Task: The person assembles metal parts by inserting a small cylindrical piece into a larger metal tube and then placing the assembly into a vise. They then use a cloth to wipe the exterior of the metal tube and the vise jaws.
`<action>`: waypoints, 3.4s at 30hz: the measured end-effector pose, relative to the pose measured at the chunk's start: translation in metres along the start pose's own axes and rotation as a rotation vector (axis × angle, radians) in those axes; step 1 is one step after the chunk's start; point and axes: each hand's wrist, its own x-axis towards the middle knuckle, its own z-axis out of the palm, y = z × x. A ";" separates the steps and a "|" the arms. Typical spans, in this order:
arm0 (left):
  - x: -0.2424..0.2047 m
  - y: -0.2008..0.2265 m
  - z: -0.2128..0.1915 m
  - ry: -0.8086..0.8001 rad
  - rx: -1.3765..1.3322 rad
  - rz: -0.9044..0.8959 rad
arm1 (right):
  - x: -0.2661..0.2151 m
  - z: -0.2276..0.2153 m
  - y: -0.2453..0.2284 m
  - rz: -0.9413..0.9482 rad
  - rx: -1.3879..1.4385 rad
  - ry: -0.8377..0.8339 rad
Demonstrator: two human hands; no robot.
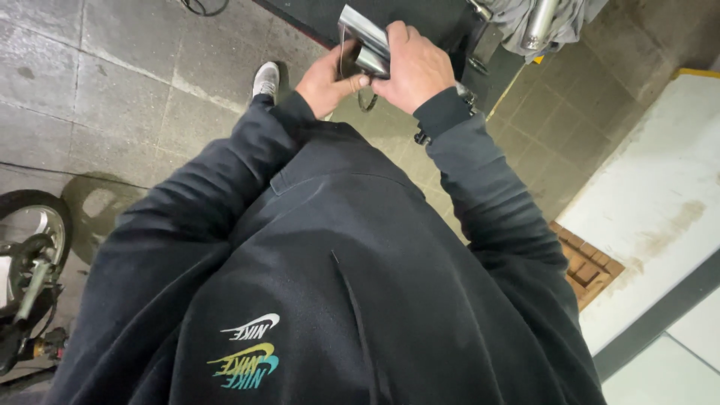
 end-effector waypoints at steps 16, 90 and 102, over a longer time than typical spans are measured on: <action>0.000 -0.017 -0.003 -0.118 -0.343 0.026 | -0.008 -0.004 -0.005 -0.068 -0.006 0.053; -0.006 0.024 0.015 -0.029 -0.483 -0.068 | -0.005 0.015 -0.001 -0.091 -0.147 0.197; -0.008 0.023 0.011 -0.050 -0.590 -0.070 | -0.007 0.022 0.008 -0.090 -0.158 0.207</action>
